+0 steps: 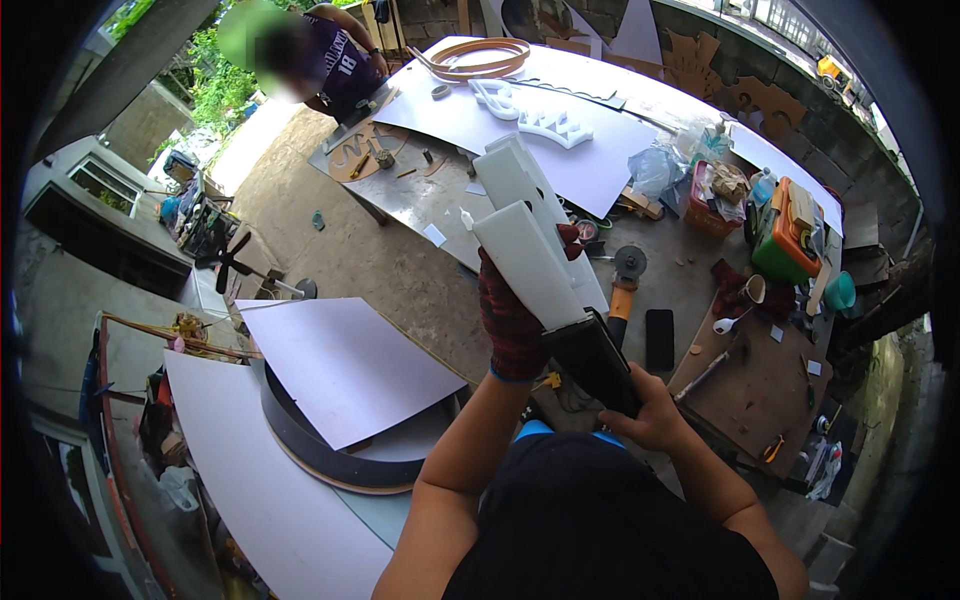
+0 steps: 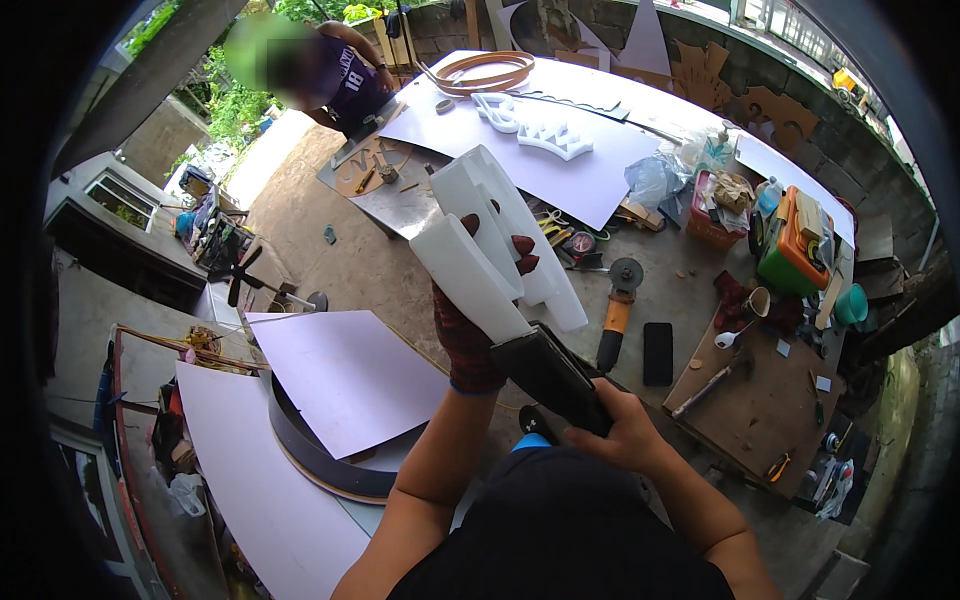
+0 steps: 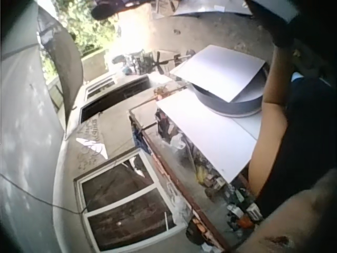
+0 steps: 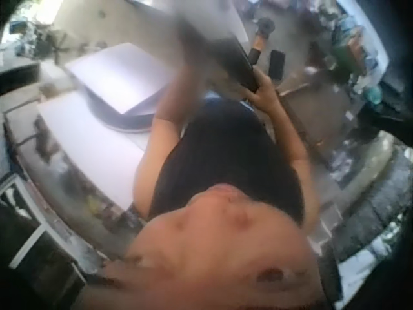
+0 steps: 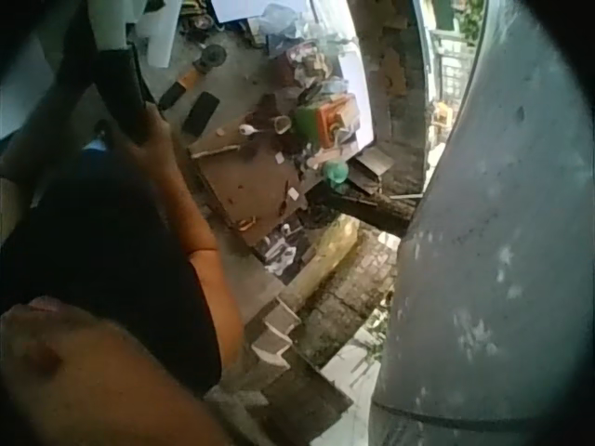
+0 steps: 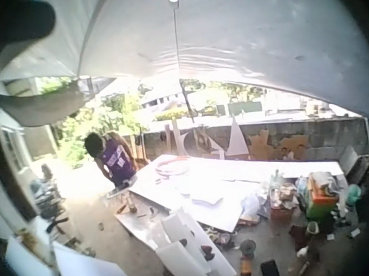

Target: The recorder is assembling or finishing a 3D signage component by applying glue and using a heat gun.

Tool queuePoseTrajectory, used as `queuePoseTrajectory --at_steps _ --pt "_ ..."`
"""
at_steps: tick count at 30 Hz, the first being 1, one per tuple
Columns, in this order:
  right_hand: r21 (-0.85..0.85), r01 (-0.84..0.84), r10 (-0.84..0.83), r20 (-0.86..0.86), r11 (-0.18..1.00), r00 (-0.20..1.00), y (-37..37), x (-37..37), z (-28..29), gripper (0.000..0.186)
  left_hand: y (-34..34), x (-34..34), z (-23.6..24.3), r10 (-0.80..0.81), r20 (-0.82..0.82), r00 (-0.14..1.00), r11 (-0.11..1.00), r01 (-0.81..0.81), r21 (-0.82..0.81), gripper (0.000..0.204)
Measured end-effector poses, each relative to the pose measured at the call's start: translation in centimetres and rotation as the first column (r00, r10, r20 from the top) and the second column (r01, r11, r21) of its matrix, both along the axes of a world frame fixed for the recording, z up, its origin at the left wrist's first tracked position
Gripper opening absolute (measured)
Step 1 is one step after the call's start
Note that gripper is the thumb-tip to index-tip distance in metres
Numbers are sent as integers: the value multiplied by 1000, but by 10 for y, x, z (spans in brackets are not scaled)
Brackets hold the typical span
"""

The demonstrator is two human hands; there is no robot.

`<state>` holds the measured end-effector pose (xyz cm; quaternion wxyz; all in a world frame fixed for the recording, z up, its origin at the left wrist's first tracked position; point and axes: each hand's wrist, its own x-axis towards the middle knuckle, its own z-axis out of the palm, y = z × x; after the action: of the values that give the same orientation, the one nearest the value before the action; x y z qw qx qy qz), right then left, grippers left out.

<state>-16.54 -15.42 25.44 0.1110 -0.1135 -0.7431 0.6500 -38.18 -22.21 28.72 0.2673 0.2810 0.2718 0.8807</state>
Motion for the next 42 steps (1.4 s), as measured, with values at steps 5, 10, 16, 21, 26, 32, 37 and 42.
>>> queuePoseTrajectory --at_steps 5,10,16,21,26,32,37,42 --pt "8 4 -4 4 1000 1000 -2 0 -11 41 1 4 -9 211 -217 953 941 -258 -218 44" --pt "56 1 0 -24 998 1000 -8 -10 -8 42 -5 -5 -22 301 -245 922 895 -362 -262 36" --pt "-13 -21 22 101 1000 995 -9 -18 -12 45 -11 -11 -11 21 259 966 998 -7 -54 42" --pt "88 -18 15 28 996 1000 -12 -26 -12 45 -14 -17 -13 167 9 986 970 -163 -179 59" --pt "22 -18 18 32 1000 999 -10 -32 -11 46 -15 -20 1 173 -67 983 961 -183 -206 60" --pt "76 1 4 -62 997 998 -8 -33 -12 46 -10 -18 14 165 15 986 977 -161 -141 65" --pt "102 -11 15 -36 995 999 -9 -26 -4 46 -13 -21 3 -27 9 1000 999 26 39 62" --pt "117 32 -21 -93 993 995 -10 -20 -4 46 -8 -13 12 23 8 1000 1000 -23 2 58"
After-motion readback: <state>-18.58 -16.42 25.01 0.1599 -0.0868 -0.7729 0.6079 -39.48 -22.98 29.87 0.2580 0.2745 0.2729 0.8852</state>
